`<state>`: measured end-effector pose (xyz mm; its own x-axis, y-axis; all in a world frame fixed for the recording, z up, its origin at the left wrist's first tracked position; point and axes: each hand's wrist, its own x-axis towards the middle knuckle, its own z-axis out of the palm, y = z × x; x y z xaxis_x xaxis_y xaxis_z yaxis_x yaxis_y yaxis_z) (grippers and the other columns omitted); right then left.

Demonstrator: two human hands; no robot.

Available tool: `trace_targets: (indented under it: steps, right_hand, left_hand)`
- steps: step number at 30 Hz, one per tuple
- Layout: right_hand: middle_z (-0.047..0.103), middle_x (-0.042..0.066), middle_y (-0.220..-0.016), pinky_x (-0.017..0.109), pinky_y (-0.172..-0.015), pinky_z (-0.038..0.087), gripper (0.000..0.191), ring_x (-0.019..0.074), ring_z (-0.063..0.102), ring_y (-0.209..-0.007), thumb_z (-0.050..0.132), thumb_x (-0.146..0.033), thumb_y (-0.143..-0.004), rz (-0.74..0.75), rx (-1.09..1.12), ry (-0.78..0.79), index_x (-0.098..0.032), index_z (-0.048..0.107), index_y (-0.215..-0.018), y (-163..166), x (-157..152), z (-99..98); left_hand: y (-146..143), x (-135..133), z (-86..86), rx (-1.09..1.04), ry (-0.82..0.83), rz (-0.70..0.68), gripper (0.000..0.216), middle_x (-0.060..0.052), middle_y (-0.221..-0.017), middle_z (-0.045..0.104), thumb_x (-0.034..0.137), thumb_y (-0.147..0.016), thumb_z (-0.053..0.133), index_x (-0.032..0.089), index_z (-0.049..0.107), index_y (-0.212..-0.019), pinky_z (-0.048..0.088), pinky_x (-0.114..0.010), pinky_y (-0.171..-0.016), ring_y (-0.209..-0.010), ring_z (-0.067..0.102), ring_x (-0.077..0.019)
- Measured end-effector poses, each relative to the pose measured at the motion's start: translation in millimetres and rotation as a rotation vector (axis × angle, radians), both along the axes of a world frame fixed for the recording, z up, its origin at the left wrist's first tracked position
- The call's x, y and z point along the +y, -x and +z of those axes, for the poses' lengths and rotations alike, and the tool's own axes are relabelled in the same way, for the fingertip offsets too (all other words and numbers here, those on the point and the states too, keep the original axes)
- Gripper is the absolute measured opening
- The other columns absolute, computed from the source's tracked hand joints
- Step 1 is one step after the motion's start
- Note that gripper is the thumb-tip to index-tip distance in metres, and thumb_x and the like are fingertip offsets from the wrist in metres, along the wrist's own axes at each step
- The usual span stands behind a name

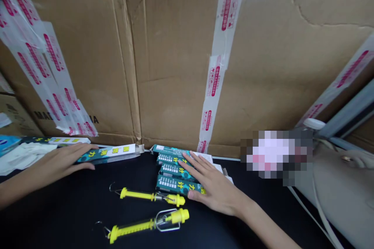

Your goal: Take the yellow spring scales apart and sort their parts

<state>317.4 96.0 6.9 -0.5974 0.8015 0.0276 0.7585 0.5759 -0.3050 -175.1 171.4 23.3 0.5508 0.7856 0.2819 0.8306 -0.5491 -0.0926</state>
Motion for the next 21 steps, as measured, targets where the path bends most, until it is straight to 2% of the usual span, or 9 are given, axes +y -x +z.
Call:
trace_targets:
  steps: [6, 13, 18, 21]
  right_hand:
    - [0.019, 0.001, -0.168, 0.063, -0.122, 0.019, 0.076, 0.0344, 0.015, -0.153, 0.056, -0.061, -0.096, -0.020, 0.017, -0.047, -0.035, 0.022, -0.159, 0.4, -2.6, -0.9]
    - [0.018, 0.004, -0.168, 0.063, -0.122, 0.018, 0.076, 0.0350, 0.014, -0.153, 0.054, -0.061, -0.096, -0.012, -0.012, -0.035, -0.032, 0.022, -0.159, 2.0, -3.4, 2.1]
    - [0.016, 0.004, -0.168, 0.064, -0.121, 0.019, 0.076, 0.0350, 0.013, -0.153, 0.053, -0.061, -0.097, -0.018, -0.033, -0.045, -0.032, 0.020, -0.160, 2.4, -3.5, 1.6]
    - [0.018, 0.005, -0.168, 0.064, -0.121, 0.021, 0.076, 0.0359, 0.015, -0.153, 0.055, -0.059, -0.097, -0.007, -0.015, -0.065, -0.032, 0.022, -0.160, 2.4, -3.6, 1.3]
  left_hand:
    - [-19.2, 12.8, -2.4, 0.031, -0.115, -0.010, 0.068, -0.013, -0.113, 0.071, 0.073, -0.096, 0.029, 0.020, 0.063, -0.122, 0.051, -0.043, -0.088, -0.102, 0.068, -0.0311]
    - [-23.6, 1.5, -19.5, 0.065, -0.259, 0.000, 0.061, -0.019, -0.108, 0.068, 0.056, -0.103, 0.026, 0.014, 0.068, -0.116, 0.049, -0.051, -0.088, -0.103, 0.064, -0.0366]
    - [-15.5, -14.7, -41.5, 0.060, -0.237, -0.117, 0.053, -0.009, -0.114, 0.072, 0.057, -0.103, 0.029, 0.028, 0.068, -0.123, 0.051, -0.043, -0.095, -0.106, 0.067, -0.0281]
    - [-12.5, -17.5, -48.7, 0.047, -0.243, -0.101, 0.053, -0.010, -0.115, 0.073, 0.059, -0.102, 0.032, 0.027, 0.069, -0.123, 0.050, -0.046, -0.098, -0.108, 0.067, -0.0308]
